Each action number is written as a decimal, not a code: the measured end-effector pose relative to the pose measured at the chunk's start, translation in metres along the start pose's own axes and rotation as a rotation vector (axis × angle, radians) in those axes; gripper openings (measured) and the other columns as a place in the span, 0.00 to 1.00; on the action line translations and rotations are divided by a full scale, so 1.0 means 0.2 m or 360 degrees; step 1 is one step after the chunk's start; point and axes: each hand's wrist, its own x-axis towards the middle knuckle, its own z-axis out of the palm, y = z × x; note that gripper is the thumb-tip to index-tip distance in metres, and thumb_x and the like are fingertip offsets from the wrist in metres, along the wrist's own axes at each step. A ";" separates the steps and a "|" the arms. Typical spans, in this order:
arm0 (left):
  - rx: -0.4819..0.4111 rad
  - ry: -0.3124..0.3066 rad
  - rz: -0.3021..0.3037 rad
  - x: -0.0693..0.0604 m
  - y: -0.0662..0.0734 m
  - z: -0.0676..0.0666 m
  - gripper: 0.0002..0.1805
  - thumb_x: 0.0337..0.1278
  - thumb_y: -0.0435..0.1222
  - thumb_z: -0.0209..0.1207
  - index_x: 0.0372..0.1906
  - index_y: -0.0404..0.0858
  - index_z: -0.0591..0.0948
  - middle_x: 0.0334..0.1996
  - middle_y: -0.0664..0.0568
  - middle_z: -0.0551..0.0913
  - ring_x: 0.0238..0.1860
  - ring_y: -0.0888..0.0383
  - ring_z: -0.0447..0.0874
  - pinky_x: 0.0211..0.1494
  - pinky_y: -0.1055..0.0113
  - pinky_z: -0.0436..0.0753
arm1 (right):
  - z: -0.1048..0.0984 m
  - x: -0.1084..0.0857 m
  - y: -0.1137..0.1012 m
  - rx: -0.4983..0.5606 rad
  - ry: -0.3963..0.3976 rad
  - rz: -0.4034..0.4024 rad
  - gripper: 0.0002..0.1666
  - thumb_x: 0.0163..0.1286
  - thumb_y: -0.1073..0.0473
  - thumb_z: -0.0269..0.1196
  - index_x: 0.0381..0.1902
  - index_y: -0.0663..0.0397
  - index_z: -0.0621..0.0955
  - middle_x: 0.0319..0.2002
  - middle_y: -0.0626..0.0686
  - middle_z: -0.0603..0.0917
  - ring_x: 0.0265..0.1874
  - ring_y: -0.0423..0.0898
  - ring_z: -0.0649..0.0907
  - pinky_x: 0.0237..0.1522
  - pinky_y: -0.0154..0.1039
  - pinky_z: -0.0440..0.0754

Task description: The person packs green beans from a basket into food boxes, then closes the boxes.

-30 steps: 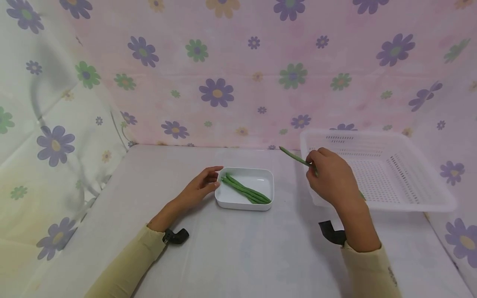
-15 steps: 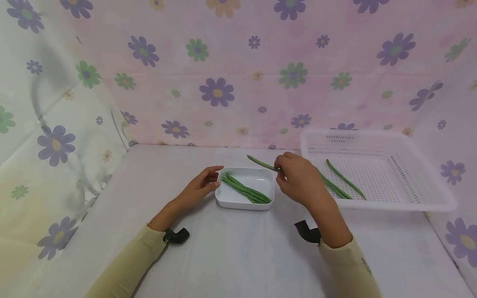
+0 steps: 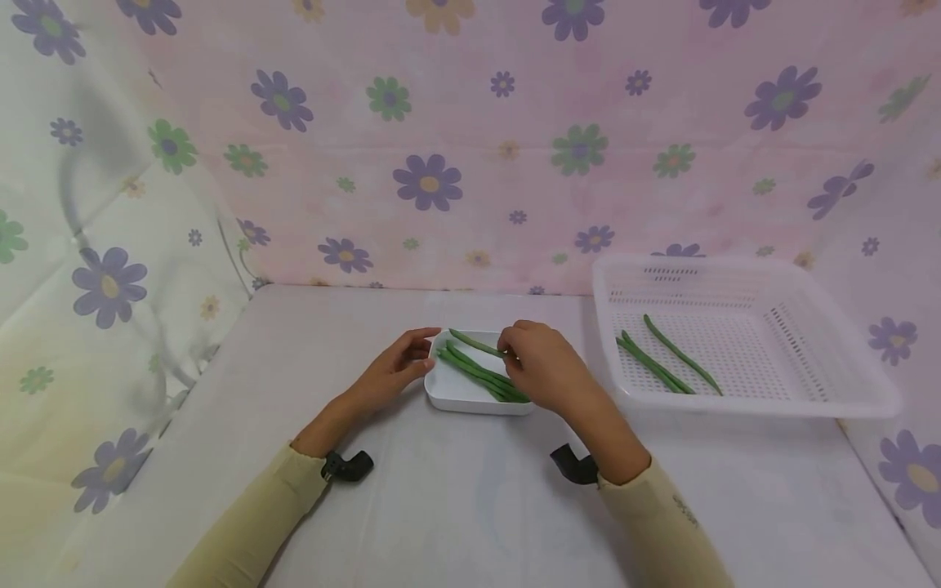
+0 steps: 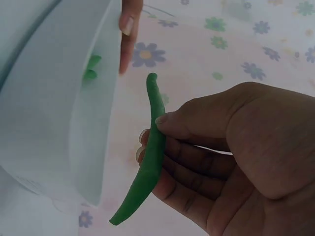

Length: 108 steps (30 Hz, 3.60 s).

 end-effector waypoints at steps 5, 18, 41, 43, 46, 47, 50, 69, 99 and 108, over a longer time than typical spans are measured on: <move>0.0012 -0.0016 0.0019 0.00 0.00 0.00 0.31 0.79 0.44 0.61 0.80 0.54 0.68 0.65 0.45 0.76 0.67 0.50 0.78 0.72 0.49 0.75 | 0.05 0.02 0.00 0.0022 -0.0032 0.0001 0.07 0.69 0.72 0.69 0.43 0.62 0.88 0.40 0.54 0.88 0.36 0.47 0.85 0.38 0.42 0.85; 0.0012 -0.0023 0.0014 -0.01 0.00 -0.01 0.31 0.79 0.44 0.60 0.80 0.55 0.67 0.65 0.45 0.76 0.68 0.50 0.77 0.72 0.50 0.75 | 0.17 0.06 0.00 0.0078 -0.0053 0.0105 0.06 0.70 0.71 0.69 0.43 0.61 0.88 0.38 0.54 0.89 0.36 0.45 0.84 0.40 0.42 0.86; 0.0021 -0.0022 -0.0013 0.00 0.00 -0.01 0.30 0.80 0.46 0.60 0.79 0.59 0.67 0.65 0.49 0.76 0.67 0.53 0.77 0.72 0.53 0.76 | 0.25 0.07 0.02 0.0006 -0.0036 0.0121 0.05 0.67 0.70 0.72 0.40 0.60 0.87 0.34 0.50 0.86 0.36 0.45 0.83 0.39 0.40 0.84; 0.0021 -0.0020 -0.0015 0.00 0.00 -0.01 0.30 0.80 0.46 0.60 0.79 0.59 0.68 0.65 0.49 0.76 0.67 0.53 0.77 0.72 0.53 0.76 | 0.24 0.06 0.01 0.0002 -0.0057 0.0151 0.06 0.68 0.69 0.72 0.42 0.60 0.87 0.36 0.51 0.86 0.37 0.46 0.84 0.40 0.41 0.85; 0.0019 -0.0020 -0.0014 0.00 0.00 -0.01 0.30 0.79 0.46 0.60 0.79 0.59 0.68 0.65 0.49 0.76 0.67 0.53 0.77 0.72 0.52 0.76 | 0.21 0.05 0.00 0.0008 -0.0058 0.0171 0.07 0.69 0.68 0.71 0.45 0.60 0.88 0.39 0.52 0.87 0.39 0.47 0.85 0.41 0.43 0.86; 0.0018 -0.0021 -0.0015 0.00 0.00 -0.01 0.30 0.79 0.47 0.60 0.79 0.59 0.68 0.65 0.49 0.76 0.67 0.53 0.77 0.72 0.52 0.76 | 0.20 0.04 0.00 0.0007 -0.0048 0.0164 0.08 0.69 0.67 0.71 0.45 0.60 0.88 0.39 0.53 0.87 0.39 0.47 0.85 0.41 0.43 0.86; 0.0015 -0.0022 -0.0014 0.00 0.00 -0.01 0.30 0.79 0.46 0.60 0.79 0.60 0.68 0.65 0.50 0.76 0.67 0.54 0.77 0.72 0.53 0.76 | 0.16 0.02 -0.01 0.0018 0.0002 0.0119 0.09 0.69 0.67 0.70 0.46 0.60 0.87 0.40 0.53 0.87 0.38 0.48 0.86 0.40 0.43 0.86; 0.0001 -0.0032 -0.0007 0.00 0.01 -0.01 0.31 0.79 0.45 0.61 0.80 0.55 0.67 0.65 0.47 0.76 0.68 0.51 0.77 0.73 0.50 0.76 | -0.17 -0.11 0.03 -0.0028 0.0416 0.0063 0.10 0.69 0.68 0.70 0.47 0.59 0.88 0.39 0.53 0.87 0.35 0.50 0.86 0.37 0.46 0.86; 0.0042 -0.0026 -0.0003 0.00 0.01 -0.01 0.30 0.80 0.45 0.60 0.80 0.56 0.67 0.65 0.49 0.77 0.67 0.53 0.78 0.72 0.53 0.76 | -0.40 -0.31 0.51 -0.0101 0.0478 0.0508 0.11 0.71 0.66 0.66 0.49 0.65 0.87 0.40 0.63 0.89 0.36 0.60 0.88 0.39 0.55 0.84; 0.0024 -0.0023 -0.0002 0.00 0.01 -0.01 0.30 0.80 0.44 0.60 0.80 0.55 0.68 0.65 0.48 0.76 0.67 0.52 0.78 0.72 0.51 0.76 | -0.40 -0.33 0.62 -0.0126 0.0262 0.0676 0.13 0.73 0.62 0.66 0.49 0.67 0.86 0.40 0.66 0.89 0.40 0.64 0.88 0.43 0.64 0.82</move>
